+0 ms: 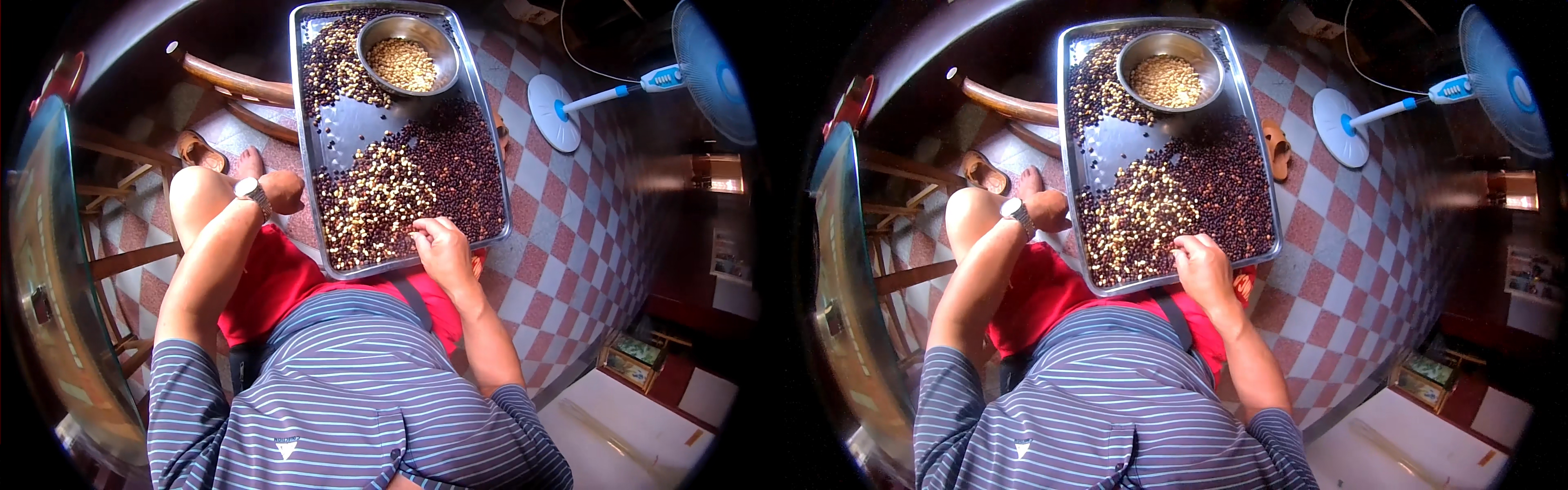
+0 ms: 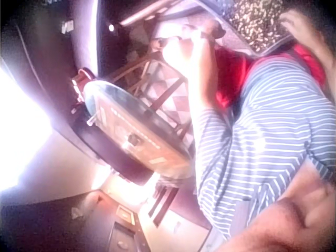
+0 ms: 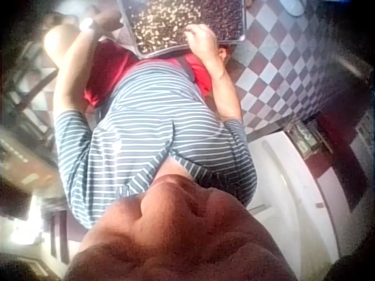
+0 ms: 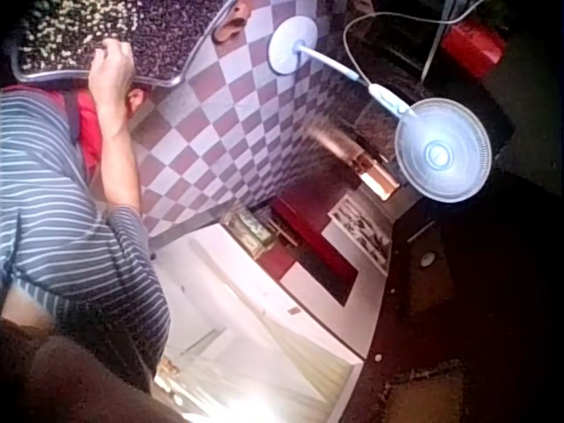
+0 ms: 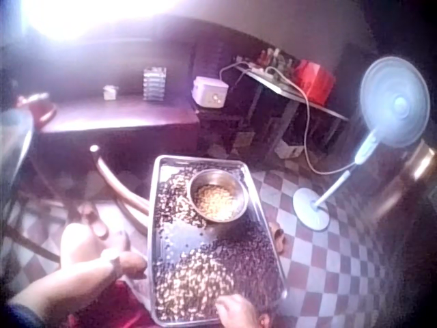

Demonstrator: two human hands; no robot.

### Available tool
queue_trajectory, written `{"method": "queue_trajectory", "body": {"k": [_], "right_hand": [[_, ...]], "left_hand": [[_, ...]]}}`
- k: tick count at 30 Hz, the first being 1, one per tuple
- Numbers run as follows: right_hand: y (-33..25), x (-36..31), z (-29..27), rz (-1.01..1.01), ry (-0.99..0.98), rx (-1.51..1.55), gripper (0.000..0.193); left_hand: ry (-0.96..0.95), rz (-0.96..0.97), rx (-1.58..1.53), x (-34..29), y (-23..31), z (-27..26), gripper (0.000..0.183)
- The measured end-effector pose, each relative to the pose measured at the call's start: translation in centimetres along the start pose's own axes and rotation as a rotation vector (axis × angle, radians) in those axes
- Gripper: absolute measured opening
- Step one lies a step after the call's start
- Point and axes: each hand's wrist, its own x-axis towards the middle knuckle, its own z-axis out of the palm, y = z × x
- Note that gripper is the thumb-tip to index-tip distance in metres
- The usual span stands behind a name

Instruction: The person sorts beans on a metal tray by hand, picking through and separating the beans into sections.

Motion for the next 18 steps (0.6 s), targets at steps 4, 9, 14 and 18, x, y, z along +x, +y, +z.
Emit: {"method": "queue_trajectory", "body": {"k": [4, 9, 14, 18], "right_hand": [[-0.1, 0.1, 0.0, -0.009, 0.022, -0.050, 0.012], [-0.1, -0.1, -0.8, 0.003, 0.018, -0.148, 0.013], [-0.5, -0.1, -0.3, 0.001, -0.053, -0.070, 0.011], [0.1, 0.0, 0.6, -0.026, -0.032, -0.148, 0.012]], "left_hand": [[-0.027, -0.014, 0.001, 0.1, 0.2, 0.0, 0.061], [-0.058, -0.032, -0.005, 0.1, 0.0, 0.1, 0.067], [-0.089, -0.046, -0.012, 0.3, 0.0, 0.0, 0.074], [-0.114, -0.059, -0.019, 0.5, 0.1, -0.1, 0.079]]}}
